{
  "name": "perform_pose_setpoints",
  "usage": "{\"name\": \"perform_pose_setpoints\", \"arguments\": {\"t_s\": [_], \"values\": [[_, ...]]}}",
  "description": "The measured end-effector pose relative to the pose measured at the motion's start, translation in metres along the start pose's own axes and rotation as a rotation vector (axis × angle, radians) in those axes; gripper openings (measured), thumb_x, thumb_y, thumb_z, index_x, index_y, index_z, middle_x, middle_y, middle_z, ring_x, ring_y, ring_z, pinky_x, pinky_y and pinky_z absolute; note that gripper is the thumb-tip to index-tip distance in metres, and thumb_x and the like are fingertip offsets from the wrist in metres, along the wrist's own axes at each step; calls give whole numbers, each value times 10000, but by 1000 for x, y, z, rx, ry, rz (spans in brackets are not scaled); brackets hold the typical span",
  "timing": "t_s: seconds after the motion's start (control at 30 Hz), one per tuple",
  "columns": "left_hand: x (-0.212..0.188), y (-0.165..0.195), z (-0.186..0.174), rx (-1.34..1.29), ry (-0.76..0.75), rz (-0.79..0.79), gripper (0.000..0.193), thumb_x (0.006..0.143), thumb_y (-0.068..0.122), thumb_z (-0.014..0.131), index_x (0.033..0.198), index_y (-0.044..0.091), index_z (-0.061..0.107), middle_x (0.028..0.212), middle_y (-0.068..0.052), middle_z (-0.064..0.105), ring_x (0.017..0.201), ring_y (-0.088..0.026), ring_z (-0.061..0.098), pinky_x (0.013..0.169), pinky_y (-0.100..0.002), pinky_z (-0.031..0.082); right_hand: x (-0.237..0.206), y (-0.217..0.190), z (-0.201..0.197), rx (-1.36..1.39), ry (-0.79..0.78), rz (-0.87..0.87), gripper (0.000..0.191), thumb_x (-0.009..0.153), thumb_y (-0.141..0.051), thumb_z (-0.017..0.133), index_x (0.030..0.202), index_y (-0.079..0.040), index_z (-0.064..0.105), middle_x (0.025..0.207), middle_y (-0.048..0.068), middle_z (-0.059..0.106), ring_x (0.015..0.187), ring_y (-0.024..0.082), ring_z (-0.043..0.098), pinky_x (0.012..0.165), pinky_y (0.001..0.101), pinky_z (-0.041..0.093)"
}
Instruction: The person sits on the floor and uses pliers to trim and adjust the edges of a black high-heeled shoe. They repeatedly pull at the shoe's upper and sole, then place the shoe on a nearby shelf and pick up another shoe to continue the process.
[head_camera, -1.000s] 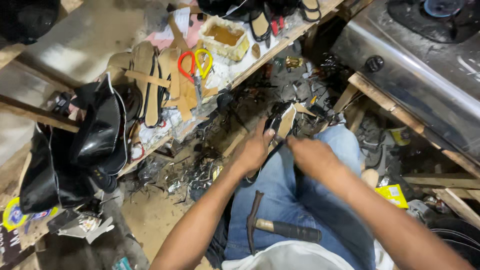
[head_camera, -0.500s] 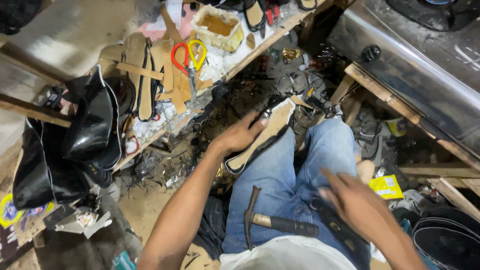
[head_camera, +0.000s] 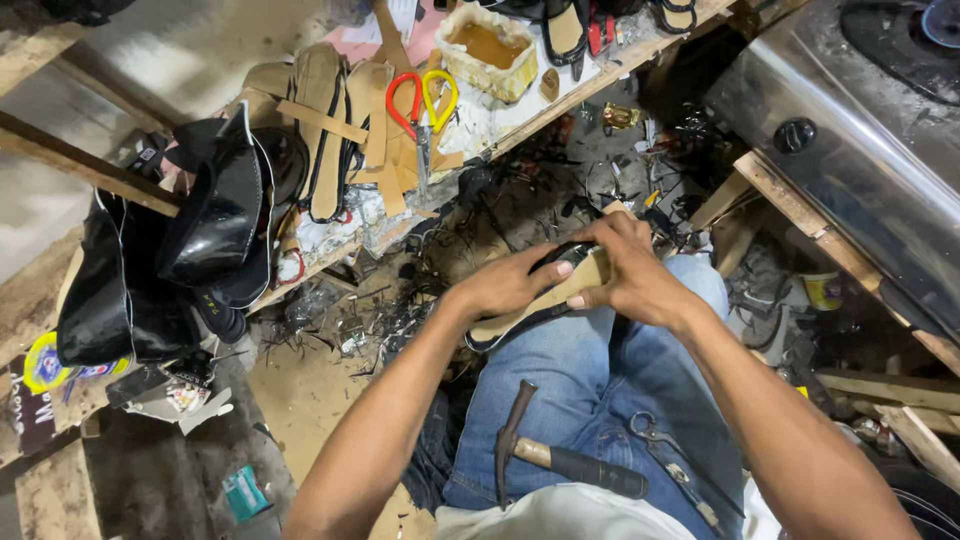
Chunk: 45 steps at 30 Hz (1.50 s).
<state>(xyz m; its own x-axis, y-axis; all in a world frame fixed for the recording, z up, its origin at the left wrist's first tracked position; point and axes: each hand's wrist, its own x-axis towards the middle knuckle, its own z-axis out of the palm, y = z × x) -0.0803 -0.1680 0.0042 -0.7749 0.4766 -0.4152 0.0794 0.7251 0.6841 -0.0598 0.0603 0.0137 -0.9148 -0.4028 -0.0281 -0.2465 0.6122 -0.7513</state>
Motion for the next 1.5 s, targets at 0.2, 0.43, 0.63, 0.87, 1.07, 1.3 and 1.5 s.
{"name": "perform_pose_setpoints", "arguments": {"t_s": [0.2,0.43,0.63,0.87,1.07,1.3,1.5], "values": [[0,-11,-53,-666,-246,110,871,968,760,217,1459,156,609,1385,-141,704,1331,-187,578,1115,-338,382,-38,23,3,289,131,25,787,751,-343,839,1438,-132,518,1356,131,513,1310,295,469,1094,422,368],[4,4,16,-1336,584,149,725,1062,650,326,1365,41,579,1147,-121,652,1012,-210,634,931,-378,540,-87,10,43,477,278,405,689,848,-361,747,1412,-66,481,1189,102,647,1074,217,622,901,329,506],[22,-6,23,-1682,726,-179,529,1053,626,434,1149,137,611,1005,-41,686,907,-184,648,836,-322,514,-104,-10,59,1450,-126,456,680,974,-507,563,1461,-42,475,1192,137,628,1006,265,670,800,383,592],[13,11,31,-1789,317,367,783,1068,677,327,1360,-1,587,1233,-159,681,1104,-276,659,1002,-409,522,-110,-46,80,1597,-50,436,650,1063,-468,503,1621,-161,371,1341,308,567,927,402,661,673,422,523],[-8,34,45,-1753,212,103,970,957,808,193,1406,33,565,1281,-143,678,1161,-271,645,1047,-415,490,-104,-48,66,722,286,138,777,947,-208,632,1596,-1,260,1633,168,351,1507,233,298,1180,357,254],[9,15,41,-1867,58,155,1047,935,840,200,1380,-47,532,1255,-214,679,1168,-338,673,1080,-480,525,-118,-27,68,1525,290,313,578,1006,-100,524,1552,62,424,1418,184,602,1262,241,560,1065,366,436],[1,29,43,-1684,-68,280,1080,949,883,175,1369,-33,561,1163,-194,684,1058,-305,680,967,-475,560,-118,-32,66,1387,306,283,528,1004,-129,522,1502,38,468,1340,123,659,1190,172,620,978,312,483]]}}
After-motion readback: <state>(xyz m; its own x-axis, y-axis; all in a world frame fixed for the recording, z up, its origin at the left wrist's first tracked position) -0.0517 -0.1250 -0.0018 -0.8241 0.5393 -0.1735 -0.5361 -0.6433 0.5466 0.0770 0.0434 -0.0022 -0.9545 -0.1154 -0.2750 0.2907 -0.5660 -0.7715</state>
